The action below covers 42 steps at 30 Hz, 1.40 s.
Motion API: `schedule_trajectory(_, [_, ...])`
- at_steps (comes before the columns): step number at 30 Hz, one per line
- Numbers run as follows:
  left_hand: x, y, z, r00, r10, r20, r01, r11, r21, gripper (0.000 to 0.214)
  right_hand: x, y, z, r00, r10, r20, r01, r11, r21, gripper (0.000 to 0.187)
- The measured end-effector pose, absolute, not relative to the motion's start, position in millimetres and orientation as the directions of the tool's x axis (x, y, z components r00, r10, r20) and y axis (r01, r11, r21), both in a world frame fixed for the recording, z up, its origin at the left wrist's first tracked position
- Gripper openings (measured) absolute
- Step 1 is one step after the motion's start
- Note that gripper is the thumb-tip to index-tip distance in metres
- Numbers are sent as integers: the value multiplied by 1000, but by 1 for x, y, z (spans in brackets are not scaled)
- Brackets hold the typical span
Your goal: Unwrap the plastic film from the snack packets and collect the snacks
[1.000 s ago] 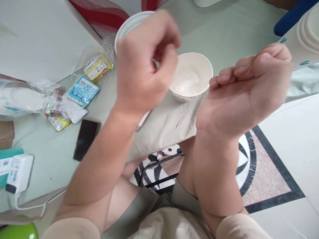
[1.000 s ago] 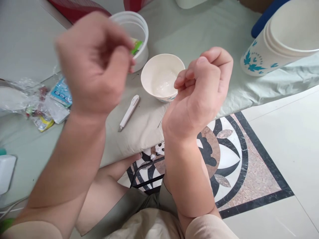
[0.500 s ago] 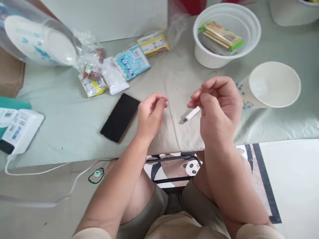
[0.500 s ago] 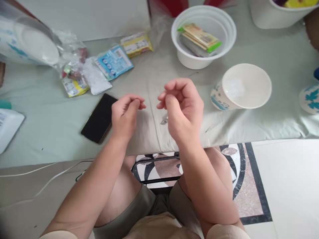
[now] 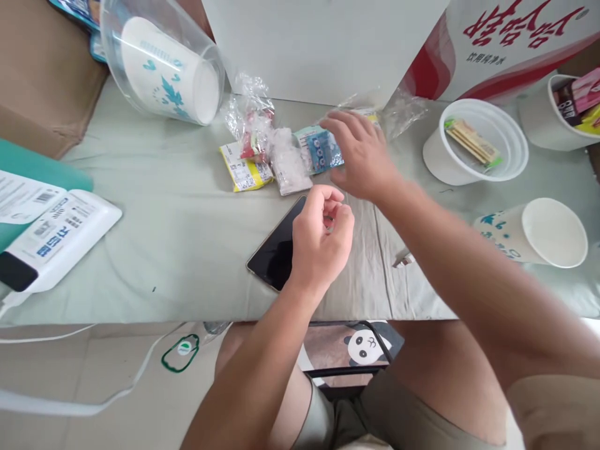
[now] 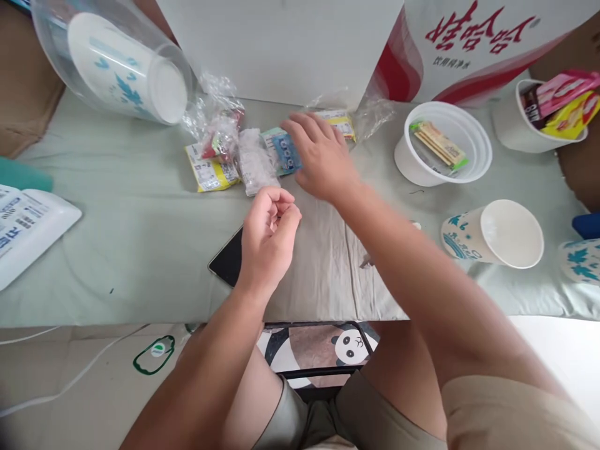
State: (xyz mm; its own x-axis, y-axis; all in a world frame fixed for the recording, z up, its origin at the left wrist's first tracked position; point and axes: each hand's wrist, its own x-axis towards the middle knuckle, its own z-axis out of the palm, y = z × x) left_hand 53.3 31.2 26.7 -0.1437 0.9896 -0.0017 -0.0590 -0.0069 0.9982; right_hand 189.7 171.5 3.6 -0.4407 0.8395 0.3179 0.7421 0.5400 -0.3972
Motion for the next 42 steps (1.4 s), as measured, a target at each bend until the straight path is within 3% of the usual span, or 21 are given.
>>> schedule_trajectory(2, [50, 33, 28, -156, 988, -10, -71, -2, 997, 15, 177, 207, 3, -548, 816, 184, 728, 573, -376, 95])
schedule_trajectory(5, [50, 34, 32, -151, 989, -8, -64, -1, 998, 17, 171, 222, 4, -581, 806, 117, 743, 583, -327, 100])
schedule_trajectory(9, [51, 33, 37, -137, 990, 19, -71, -29, 997, 19, 190, 170, 9, -409, 854, 321, 834, 493, -248, 54])
schedule_trajectory(12, [50, 31, 40, -125, 992, 34, -77, -44, 996, 19, 214, 105, 8, -274, 856, 439, 864, 419, -278, 38])
schedule_trajectory(15, [52, 29, 38, -70, 997, 14, -61, -19, 998, 18, 233, 49, 0, -98, 775, 624, 839, 401, -367, 36])
schedule_trajectory(19, [67, 27, 27, 213, 963, -169, -53, 184, 982, 17, 241, 13, -10, 108, 784, 611, 828, 269, -492, 42])
schedule_trajectory(22, [86, 25, 18, 424, 885, -192, -132, 271, 954, 48, 236, 6, -8, 79, 785, 615, 823, 297, -485, 38])
schedule_trajectory(24, [97, 26, 13, 450, 882, -141, -221, 262, 939, 48, 236, 2, -4, -29, 784, 621, 776, 409, -480, 44])
schedule_trajectory(27, [108, 32, 6, 335, 931, -143, -301, 249, 920, 36, 248, -6, 2, -122, 829, 545, 640, 486, -596, 55])
schedule_trajectory(29, [110, 40, -1, 222, 955, -196, -302, 259, 918, 35, 265, -9, 3, -72, 861, 503, 626, 432, -650, 47])
schedule_trajectory(32, [109, 52, -12, 81, 975, -205, -239, 219, 946, 48, 297, -8, -1, -21, 885, 465, 772, 310, -556, 34])
schedule_trajectory(35, [107, 60, -21, 39, 996, -84, -125, 88, 988, 61, 325, -3, -8, -105, 934, 342, 881, 247, -404, 44])
schedule_trajectory(39, [104, 63, -27, 114, 991, 71, -25, -68, 997, 38, 341, -1, -13, -156, 973, 171, 909, 209, -360, 39])
schedule_trajectory(42, [103, 63, -25, 178, 979, 95, -40, -90, 995, 39, 343, -2, -10, -119, 984, 135, 921, 161, -356, 28])
